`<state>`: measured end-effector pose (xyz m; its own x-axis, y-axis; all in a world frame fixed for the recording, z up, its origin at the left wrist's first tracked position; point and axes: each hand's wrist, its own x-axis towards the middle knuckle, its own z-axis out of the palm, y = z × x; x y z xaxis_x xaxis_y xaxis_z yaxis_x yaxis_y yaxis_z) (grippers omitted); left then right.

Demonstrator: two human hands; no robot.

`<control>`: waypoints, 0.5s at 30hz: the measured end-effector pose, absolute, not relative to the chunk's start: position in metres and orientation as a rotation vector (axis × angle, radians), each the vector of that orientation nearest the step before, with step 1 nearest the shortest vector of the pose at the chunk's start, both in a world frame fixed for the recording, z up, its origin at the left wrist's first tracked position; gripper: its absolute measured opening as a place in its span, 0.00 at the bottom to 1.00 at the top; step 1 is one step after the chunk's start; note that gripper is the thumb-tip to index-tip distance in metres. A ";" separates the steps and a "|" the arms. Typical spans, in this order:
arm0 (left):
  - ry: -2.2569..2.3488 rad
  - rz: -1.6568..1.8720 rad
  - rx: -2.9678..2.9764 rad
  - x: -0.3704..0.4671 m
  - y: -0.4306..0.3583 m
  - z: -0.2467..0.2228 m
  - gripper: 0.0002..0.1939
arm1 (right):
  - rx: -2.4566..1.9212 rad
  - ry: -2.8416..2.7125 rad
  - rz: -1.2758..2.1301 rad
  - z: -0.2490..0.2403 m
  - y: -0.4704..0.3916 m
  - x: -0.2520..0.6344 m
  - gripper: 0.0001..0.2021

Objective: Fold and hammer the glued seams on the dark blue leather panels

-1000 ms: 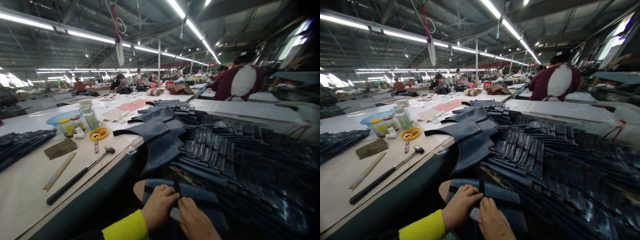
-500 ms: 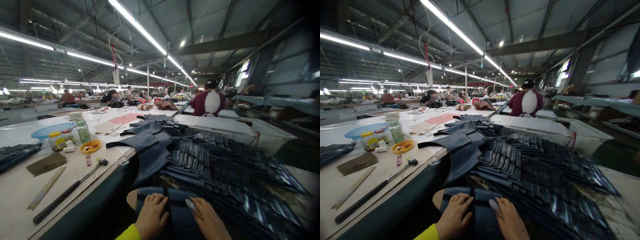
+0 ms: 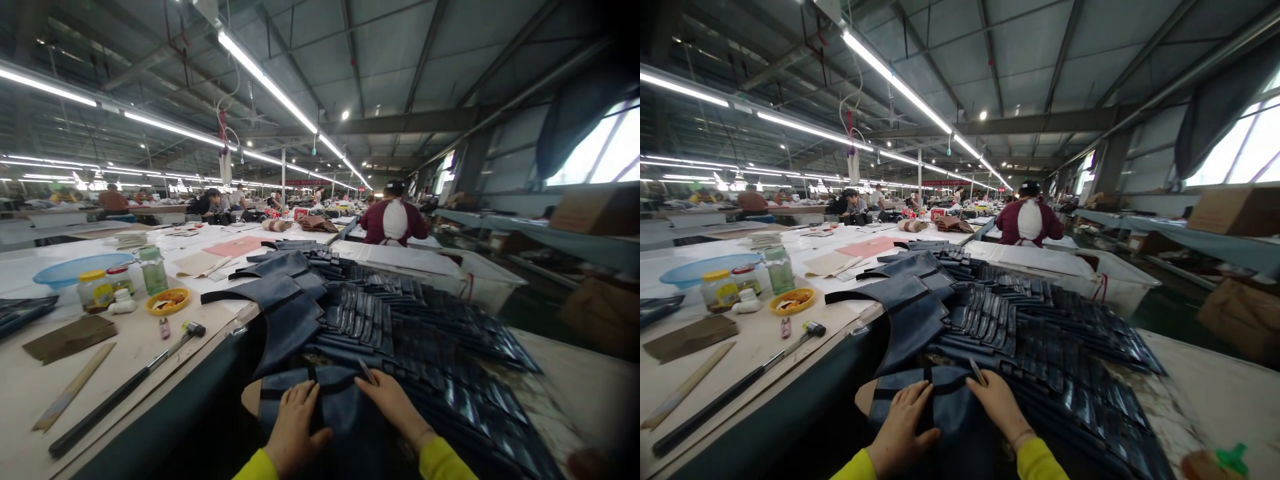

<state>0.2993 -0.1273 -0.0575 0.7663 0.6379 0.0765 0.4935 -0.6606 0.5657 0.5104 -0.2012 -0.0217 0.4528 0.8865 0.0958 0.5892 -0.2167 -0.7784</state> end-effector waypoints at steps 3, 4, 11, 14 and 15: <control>0.906 0.537 2.401 0.287 -0.130 -0.048 0.37 | -1.771 -1.438 0.176 0.032 -0.199 0.471 0.11; 0.910 0.622 2.395 0.281 -0.131 -0.047 0.37 | -1.709 -1.520 0.112 0.048 -0.199 0.457 0.11; 1.047 1.113 2.338 0.233 -0.119 -0.045 0.42 | -1.494 -1.746 0.034 0.108 -0.202 0.385 0.10; 1.072 1.190 2.267 0.213 -0.099 -0.043 0.28 | -1.422 -1.930 -0.002 0.115 -0.202 0.369 0.07; 1.070 1.170 2.245 0.206 -0.091 -0.041 0.25 | -1.416 -1.993 -0.028 0.115 -0.200 0.366 0.06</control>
